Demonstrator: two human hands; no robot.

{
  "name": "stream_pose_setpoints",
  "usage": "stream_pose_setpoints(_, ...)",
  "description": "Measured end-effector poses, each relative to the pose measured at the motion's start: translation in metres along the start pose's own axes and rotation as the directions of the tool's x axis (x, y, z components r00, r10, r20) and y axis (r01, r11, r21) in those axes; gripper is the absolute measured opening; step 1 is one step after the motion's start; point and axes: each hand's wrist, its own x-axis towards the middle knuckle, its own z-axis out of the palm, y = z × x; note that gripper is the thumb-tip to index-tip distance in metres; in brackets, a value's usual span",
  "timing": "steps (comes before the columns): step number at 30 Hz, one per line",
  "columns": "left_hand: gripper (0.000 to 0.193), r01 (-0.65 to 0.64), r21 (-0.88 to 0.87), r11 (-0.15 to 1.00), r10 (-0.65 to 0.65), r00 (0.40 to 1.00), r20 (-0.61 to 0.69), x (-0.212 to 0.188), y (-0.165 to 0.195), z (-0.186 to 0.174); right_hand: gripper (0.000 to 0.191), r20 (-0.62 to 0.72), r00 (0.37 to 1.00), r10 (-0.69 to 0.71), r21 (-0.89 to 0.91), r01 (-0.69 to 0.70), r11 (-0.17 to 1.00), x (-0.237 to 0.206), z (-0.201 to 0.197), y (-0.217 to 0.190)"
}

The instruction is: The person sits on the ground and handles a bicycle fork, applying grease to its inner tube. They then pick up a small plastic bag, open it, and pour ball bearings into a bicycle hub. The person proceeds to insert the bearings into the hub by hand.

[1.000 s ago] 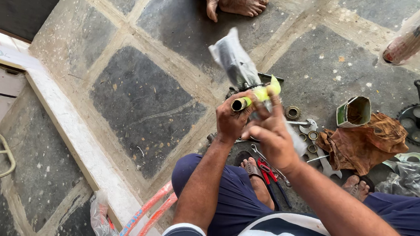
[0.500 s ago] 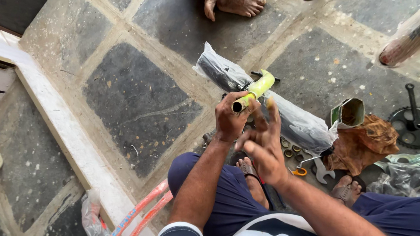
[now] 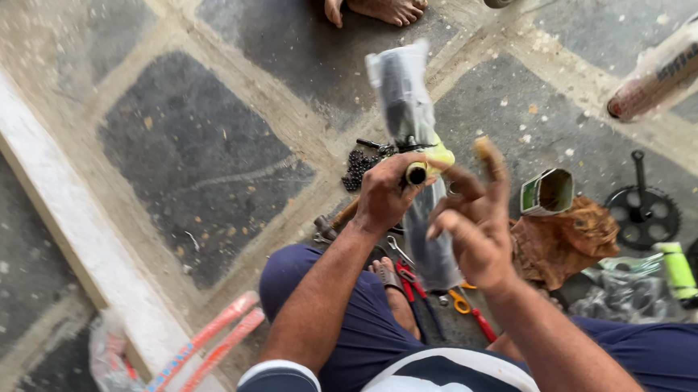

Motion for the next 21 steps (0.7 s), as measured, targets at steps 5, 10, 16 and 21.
stream_pose_setpoints(5, 0.031, -0.072, -0.006, 0.997, 0.072, 0.996, 0.052, 0.001, -0.001, 0.008, 0.094, 0.072, 0.979, 0.191, -0.077, -0.186, 0.980, -0.002, -0.018, -0.028)
stream_pose_setpoints(10, 0.036, -0.098, 0.059, 0.994, 0.098, 0.995, -0.006, -0.001, -0.002, 0.024, 0.088, 0.026, 0.989, 0.148, -0.209, -0.139, 0.968, -0.015, -0.024, -0.063)
stream_pose_setpoints(16, 0.028, -0.161, 0.104, 0.981, 0.143, 0.976, 0.163, -0.022, 0.024, 0.060, 0.084, -0.158, 0.929, 0.334, -0.241, -0.365, 0.899, -0.040, -0.027, -0.101)
stream_pose_setpoints(21, 0.022, -0.279, 0.121, 0.953, 0.253, 0.948, 0.194, -0.036, 0.042, 0.077, 0.086, -0.317, 0.886, 0.338, -0.318, -0.435, 0.842, -0.072, -0.036, -0.110)
